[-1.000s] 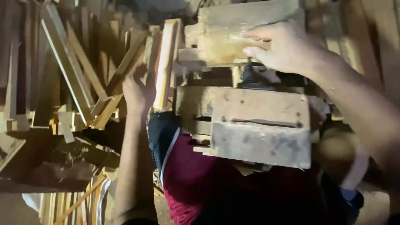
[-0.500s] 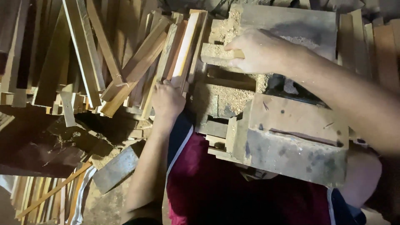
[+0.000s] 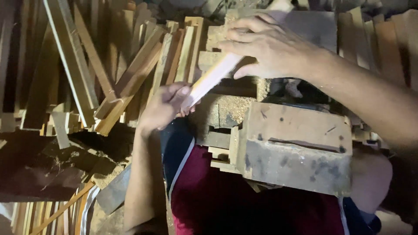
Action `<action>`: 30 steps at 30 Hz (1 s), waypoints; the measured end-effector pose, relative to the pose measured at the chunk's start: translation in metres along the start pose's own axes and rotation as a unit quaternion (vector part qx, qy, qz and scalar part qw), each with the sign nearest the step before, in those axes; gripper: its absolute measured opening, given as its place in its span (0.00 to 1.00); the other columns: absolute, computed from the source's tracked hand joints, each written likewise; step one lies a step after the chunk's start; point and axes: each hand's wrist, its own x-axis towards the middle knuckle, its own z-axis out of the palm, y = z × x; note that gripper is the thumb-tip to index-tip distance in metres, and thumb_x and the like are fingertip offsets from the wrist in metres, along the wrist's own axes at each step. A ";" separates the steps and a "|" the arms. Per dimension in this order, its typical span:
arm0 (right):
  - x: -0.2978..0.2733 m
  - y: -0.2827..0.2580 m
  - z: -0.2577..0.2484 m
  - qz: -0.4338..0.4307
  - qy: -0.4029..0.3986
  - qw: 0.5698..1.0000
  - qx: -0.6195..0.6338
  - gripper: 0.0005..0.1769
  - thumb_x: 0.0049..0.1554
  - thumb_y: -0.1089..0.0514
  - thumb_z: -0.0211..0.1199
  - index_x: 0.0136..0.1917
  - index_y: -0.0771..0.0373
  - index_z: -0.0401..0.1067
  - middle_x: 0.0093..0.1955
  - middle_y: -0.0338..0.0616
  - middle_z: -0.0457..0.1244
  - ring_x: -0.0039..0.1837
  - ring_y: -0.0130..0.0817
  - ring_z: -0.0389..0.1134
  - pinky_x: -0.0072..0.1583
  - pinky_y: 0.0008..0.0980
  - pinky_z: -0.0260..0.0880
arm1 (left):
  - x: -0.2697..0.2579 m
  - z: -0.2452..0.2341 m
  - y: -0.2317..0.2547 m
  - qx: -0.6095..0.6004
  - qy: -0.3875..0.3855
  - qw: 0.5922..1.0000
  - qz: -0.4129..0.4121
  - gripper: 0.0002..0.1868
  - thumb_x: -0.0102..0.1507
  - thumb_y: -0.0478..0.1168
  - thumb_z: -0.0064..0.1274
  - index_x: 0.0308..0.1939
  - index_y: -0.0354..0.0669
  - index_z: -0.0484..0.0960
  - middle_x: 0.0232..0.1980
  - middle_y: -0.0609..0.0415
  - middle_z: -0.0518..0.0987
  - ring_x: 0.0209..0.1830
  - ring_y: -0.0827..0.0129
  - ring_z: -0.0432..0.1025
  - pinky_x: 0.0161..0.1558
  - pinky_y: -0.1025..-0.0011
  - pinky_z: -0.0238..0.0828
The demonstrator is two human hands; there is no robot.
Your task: The person places narrow wooden strips on a drill press table and drills a series of holes along each strip, repositioning the strip between holes. They set finished strips aside, pick up new strips from a pile of scrap wood, and continue drilling holes along their lengths.
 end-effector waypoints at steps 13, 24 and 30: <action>-0.199 0.047 0.057 0.299 0.073 0.946 0.098 0.23 0.59 0.58 0.70 0.66 0.66 0.76 0.60 0.54 0.70 0.60 0.49 0.66 0.61 0.43 0.69 | 0.167 0.108 -0.013 0.226 0.183 0.942 0.169 0.07 0.65 0.39 0.56 0.42 0.40 0.77 0.45 0.50 0.78 0.47 0.62 0.70 0.50 0.66 0.74; -0.188 0.041 0.082 0.250 0.138 0.956 0.075 0.24 0.58 0.47 0.75 0.61 0.64 0.79 0.52 0.45 0.72 0.48 0.35 0.71 0.63 0.43 0.67 | 0.202 0.141 -0.029 0.349 0.153 0.864 0.329 0.14 0.64 0.40 0.61 0.53 0.45 0.84 0.47 0.56 0.77 0.49 0.60 0.64 0.51 0.63 0.56; -0.188 0.049 0.099 0.260 0.177 0.946 0.083 0.21 0.54 0.52 0.81 0.59 0.58 0.82 0.53 0.40 0.74 0.52 0.39 0.68 0.56 0.38 0.62 | 0.204 0.144 -0.029 0.364 0.124 0.864 0.327 0.22 0.64 0.43 0.61 0.62 0.46 0.79 0.50 0.53 0.73 0.52 0.59 0.61 0.53 0.63 0.53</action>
